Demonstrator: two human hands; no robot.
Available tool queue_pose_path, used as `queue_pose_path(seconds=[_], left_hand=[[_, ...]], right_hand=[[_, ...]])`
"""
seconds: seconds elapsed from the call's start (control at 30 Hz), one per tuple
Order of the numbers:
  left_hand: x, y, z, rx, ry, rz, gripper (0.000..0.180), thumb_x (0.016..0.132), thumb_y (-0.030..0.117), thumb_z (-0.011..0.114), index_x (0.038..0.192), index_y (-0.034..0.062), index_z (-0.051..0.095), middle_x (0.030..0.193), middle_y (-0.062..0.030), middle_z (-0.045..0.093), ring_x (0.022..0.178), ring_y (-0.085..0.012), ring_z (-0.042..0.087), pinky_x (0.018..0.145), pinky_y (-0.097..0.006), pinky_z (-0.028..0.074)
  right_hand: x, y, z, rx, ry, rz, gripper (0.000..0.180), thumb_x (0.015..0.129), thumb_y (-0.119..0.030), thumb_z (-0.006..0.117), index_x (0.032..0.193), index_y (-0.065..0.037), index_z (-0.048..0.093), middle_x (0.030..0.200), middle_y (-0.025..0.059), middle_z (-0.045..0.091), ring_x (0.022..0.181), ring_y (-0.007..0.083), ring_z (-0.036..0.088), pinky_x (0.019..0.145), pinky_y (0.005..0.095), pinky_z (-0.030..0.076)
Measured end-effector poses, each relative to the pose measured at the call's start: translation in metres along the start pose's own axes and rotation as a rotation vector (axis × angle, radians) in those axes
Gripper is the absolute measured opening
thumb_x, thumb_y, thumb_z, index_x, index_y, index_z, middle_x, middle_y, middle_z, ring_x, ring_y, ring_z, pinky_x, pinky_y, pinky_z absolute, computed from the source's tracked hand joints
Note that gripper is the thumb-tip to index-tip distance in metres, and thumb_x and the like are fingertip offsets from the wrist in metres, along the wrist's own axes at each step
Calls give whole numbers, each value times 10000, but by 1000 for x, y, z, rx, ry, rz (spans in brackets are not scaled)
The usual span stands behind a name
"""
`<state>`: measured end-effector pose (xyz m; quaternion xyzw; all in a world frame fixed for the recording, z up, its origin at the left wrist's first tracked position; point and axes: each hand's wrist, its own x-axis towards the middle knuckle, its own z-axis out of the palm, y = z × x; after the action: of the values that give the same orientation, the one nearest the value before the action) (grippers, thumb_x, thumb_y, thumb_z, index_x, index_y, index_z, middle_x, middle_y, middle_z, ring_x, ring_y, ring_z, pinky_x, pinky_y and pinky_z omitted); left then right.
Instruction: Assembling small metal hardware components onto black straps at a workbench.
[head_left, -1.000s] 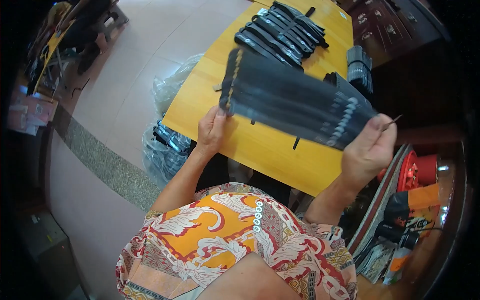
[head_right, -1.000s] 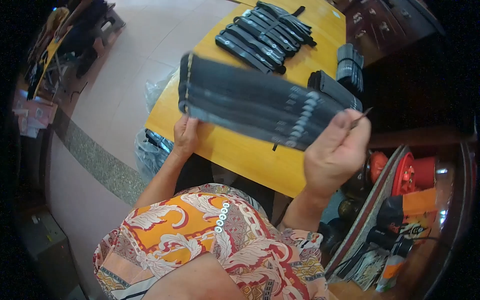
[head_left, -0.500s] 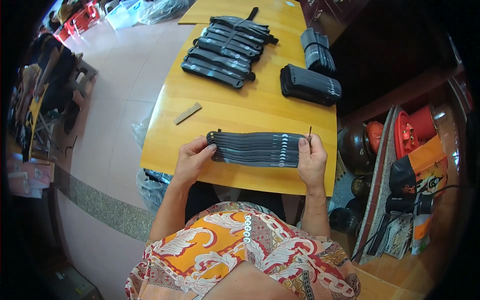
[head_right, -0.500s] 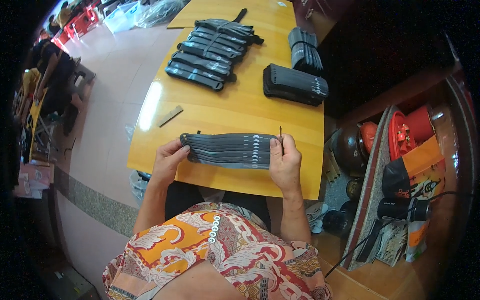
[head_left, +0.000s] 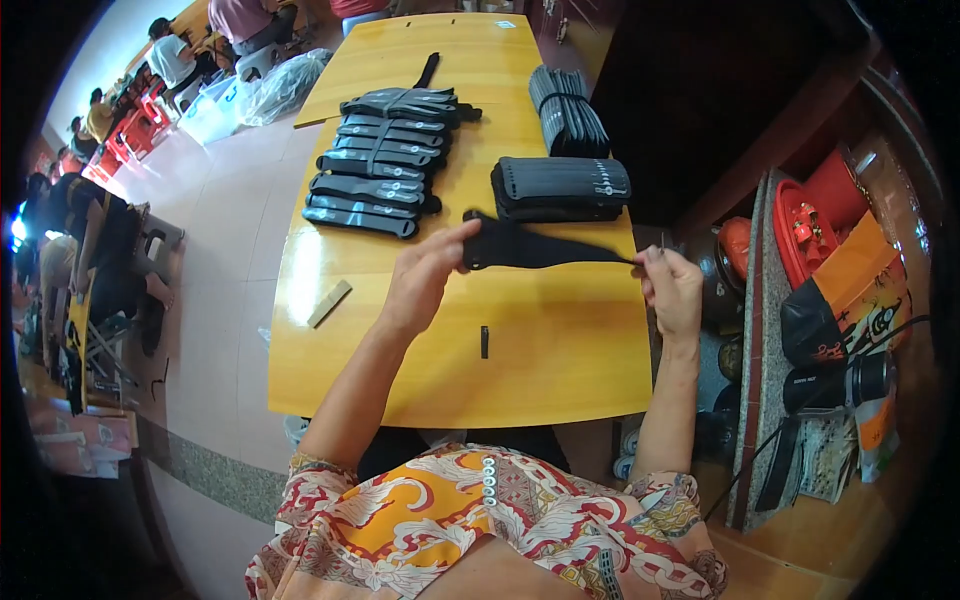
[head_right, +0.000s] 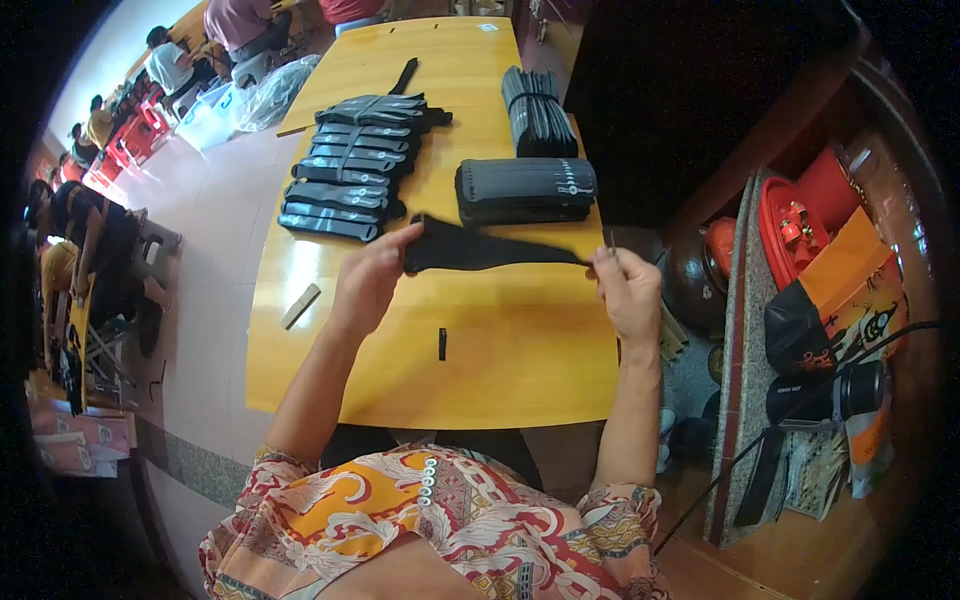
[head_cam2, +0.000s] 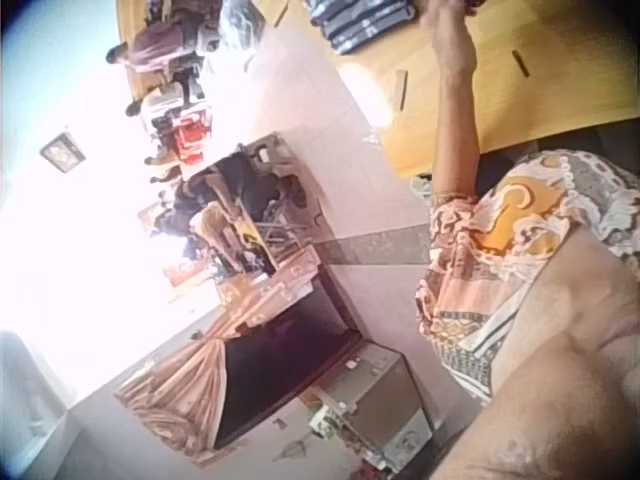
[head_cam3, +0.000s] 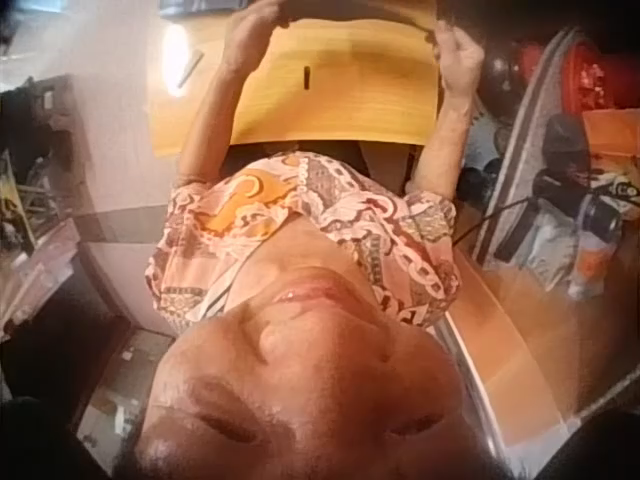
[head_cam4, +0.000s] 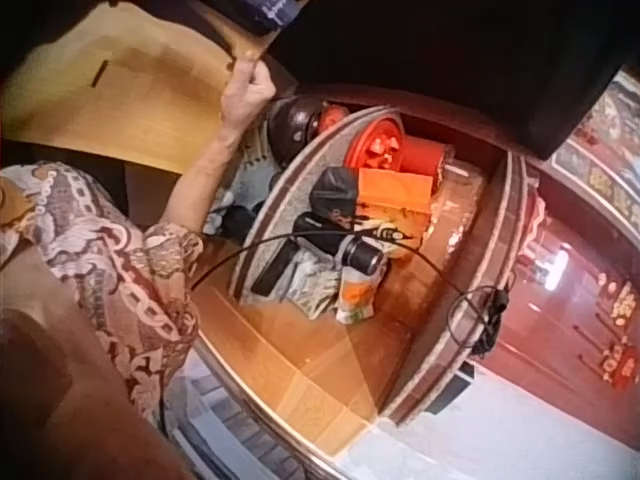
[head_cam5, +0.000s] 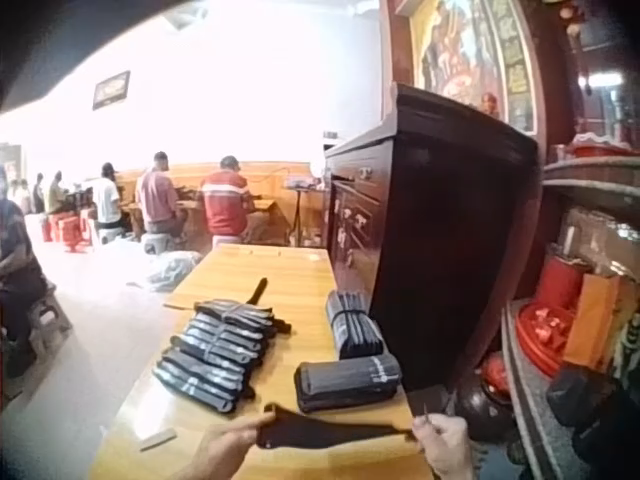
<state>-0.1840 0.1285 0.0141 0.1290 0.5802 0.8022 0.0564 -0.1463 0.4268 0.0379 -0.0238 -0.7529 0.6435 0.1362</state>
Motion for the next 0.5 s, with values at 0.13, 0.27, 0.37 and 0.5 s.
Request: queue_pose_path(seconds=[0.13,0.27,0.37,0.5], left_hand=[[49,6,23,357,110,101,248,858,88,574,1075,-26,615,790,-22,623,696,-64,521,614,-202,418],[106,-4,30,486,139,95,219,824,26,601,1035,-25,625,783,-40,637,671,-67,544,587,-218,438],[137,-21,23,604,144,59,238,812,29,620,1046,-14,622,754,-31,615,655,-65,528,565,-218,424],[149,-38,15,815,162,75,281,789,56,656,1053,-27,607,708,-34,592,626,-81,530,551,-236,431]], right_hand=[[39,13,-1,-101,100,-69,145,832,-126,628,764,2,618,628,-37,528,545,20,415,487,183,330],[89,30,2,-184,206,-173,92,785,-71,655,790,13,619,656,-29,547,606,50,471,559,208,403],[123,53,3,-236,238,-192,93,769,-74,662,798,5,624,659,-3,571,610,68,494,569,231,423],[137,72,8,-345,257,-148,120,755,-103,671,812,-5,632,660,38,594,600,100,524,573,257,438]])
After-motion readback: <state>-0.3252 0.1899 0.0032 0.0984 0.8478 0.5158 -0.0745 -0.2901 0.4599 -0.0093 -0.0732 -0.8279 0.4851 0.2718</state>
